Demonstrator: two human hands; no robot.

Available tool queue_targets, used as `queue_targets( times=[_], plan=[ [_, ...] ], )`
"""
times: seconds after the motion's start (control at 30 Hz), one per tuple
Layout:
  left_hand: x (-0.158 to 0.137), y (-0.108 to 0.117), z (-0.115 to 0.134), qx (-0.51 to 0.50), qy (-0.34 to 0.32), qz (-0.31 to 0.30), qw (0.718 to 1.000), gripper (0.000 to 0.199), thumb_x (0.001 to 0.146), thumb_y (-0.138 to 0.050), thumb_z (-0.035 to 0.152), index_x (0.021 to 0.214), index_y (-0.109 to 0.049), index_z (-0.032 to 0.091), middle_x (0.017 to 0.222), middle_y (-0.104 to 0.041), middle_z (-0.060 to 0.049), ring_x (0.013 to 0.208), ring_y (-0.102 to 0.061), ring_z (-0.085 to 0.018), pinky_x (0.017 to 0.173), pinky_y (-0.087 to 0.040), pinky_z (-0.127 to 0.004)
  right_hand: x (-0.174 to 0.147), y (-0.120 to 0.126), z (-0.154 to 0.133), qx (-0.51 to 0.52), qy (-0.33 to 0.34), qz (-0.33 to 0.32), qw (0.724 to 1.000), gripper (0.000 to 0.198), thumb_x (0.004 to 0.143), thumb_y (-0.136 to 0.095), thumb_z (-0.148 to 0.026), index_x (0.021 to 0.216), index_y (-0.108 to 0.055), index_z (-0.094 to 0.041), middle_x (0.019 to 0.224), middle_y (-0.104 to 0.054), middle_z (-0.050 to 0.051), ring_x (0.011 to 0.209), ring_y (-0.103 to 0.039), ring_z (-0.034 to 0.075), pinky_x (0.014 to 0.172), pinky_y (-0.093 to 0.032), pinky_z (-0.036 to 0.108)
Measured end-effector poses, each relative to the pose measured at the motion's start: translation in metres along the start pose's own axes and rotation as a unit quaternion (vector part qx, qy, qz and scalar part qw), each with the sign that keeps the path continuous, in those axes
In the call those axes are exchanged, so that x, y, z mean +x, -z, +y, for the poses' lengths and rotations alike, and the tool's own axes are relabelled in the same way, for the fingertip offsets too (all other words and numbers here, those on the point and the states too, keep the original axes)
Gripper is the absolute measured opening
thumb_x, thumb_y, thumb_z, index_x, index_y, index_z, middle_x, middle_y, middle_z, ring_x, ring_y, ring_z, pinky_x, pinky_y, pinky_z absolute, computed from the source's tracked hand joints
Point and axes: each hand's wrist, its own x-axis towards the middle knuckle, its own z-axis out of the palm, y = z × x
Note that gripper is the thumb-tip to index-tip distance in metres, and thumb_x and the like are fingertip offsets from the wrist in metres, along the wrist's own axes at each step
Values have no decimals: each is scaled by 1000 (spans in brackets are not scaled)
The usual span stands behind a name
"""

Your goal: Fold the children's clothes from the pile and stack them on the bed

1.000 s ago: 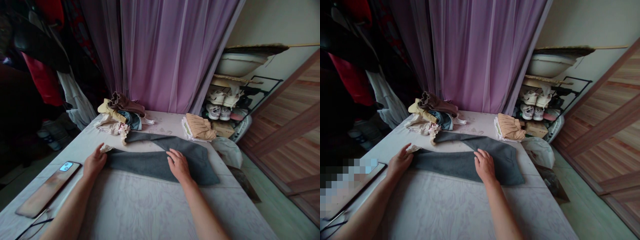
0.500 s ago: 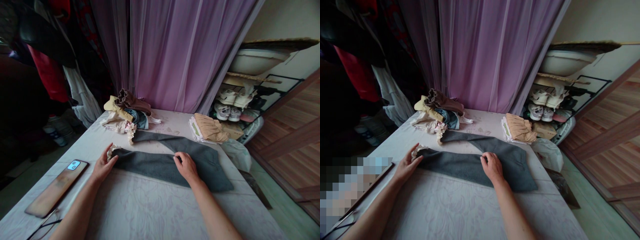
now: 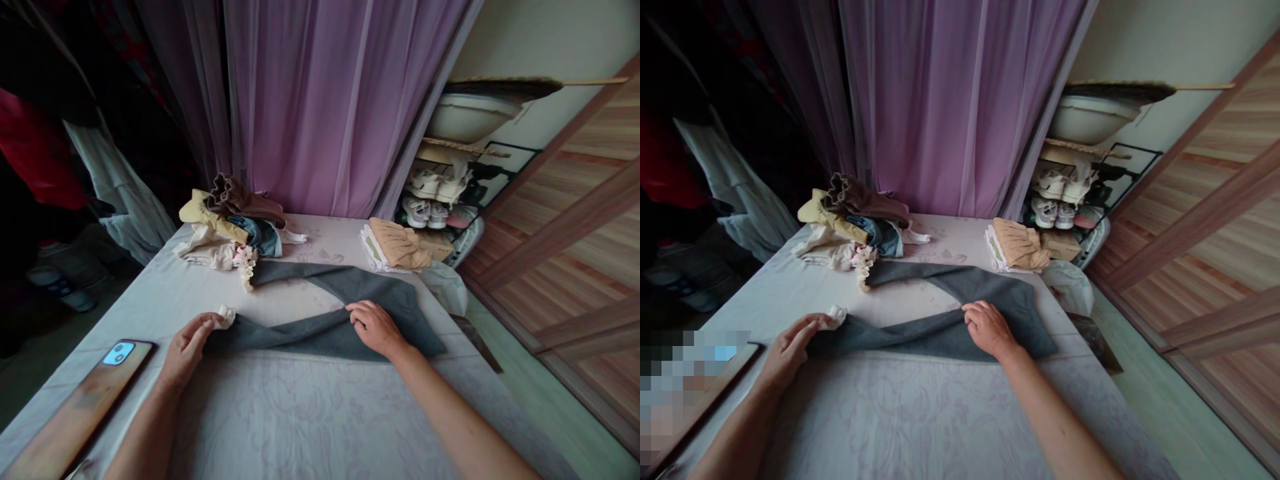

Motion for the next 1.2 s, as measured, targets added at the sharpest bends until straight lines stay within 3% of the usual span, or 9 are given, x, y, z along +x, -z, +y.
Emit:
queue_targets(
  times=[0.1,0.23,0.37,0.57,0.67,0.9,0.97,1.07,1.2],
  plan=[
    [0,0,8,-30,21,-43,998,46,73,-50,62,65,-65,19,65,-68,-5,64,-61,-21,57,-50,-25,4,7,8,17,-42,-30,999,26,80,-45,-5,83,-64,-22,106,-73,4,98,-64,17,88,-45,29],
    [2,-2,7,-46,37,-49,997,46,71,-53,63,65,-64,20,61,-67,-4,61,-59,-20,53,-47,-25,29,21,4,-9,-149,-87,985,19,88,-50,-21,97,-66,-25,92,-75,0,84,-68,16,74,-45,25],
    [3,-4,0,-67,41,-39,996,46,69,-56,65,67,-64,20,62,-66,-3,55,-55,-17,46,-41,-23,54,29,-10,-81,-217,-152,961,16,85,-59,-36,92,-71,-26,92,-76,1,86,-68,17,70,-45,25],
    [0,-6,-2,-111,107,-42,987,47,70,-61,65,87,-58,21,45,-35,10,35,-26,-7,37,-20,-19,68,26,-24,-122,-229,-175,950,16,81,-59,-23,86,-74,-25,93,-76,6,89,-69,20,74,-47,28],
    [1,-8,-2,-139,95,-20,986,48,65,-67,58,94,-58,21,52,-42,9,39,-31,-7,40,-24,-19,69,27,-23,-129,-231,-174,949,18,81,-57,-20,85,-74,-23,91,-76,8,88,-69,21,74,-47,29],
    [5,-11,-11,-99,57,24,993,53,67,-64,47,113,-56,21,82,-63,1,62,-54,-13,59,-45,-24,53,12,-18,-139,-278,-94,946,29,93,-40,-21,99,-68,-19,98,-73,11,88,-69,21,75,-46,29],
    [7,-12,-16,-71,25,42,996,59,68,-63,44,122,-54,21,100,-66,-4,83,-62,-18,76,-50,-28,43,2,-17,-131,-275,-74,950,32,96,-35,-23,102,-66,-19,103,-72,10,92,-67,19,78,-46,28],
    [10,-13,-22,-70,-13,59,996,65,71,-61,43,132,-49,22,133,-58,-10,122,-54,-25,103,-41,-35,27,-8,-12,-77,-241,-2,967,29,94,-38,-22,105,-65,-20,107,-71,8,98,-65,17,84,-46,26],
    [12,-14,-26,-61,22,48,997,69,75,-60,45,138,-44,24,136,-57,-11,122,-55,-26,106,-40,-39,2,-1,8,-51,-270,101,956,31,91,-42,-24,112,-65,-18,110,-69,10,96,-64,20,85,-48,31]
  ],
)
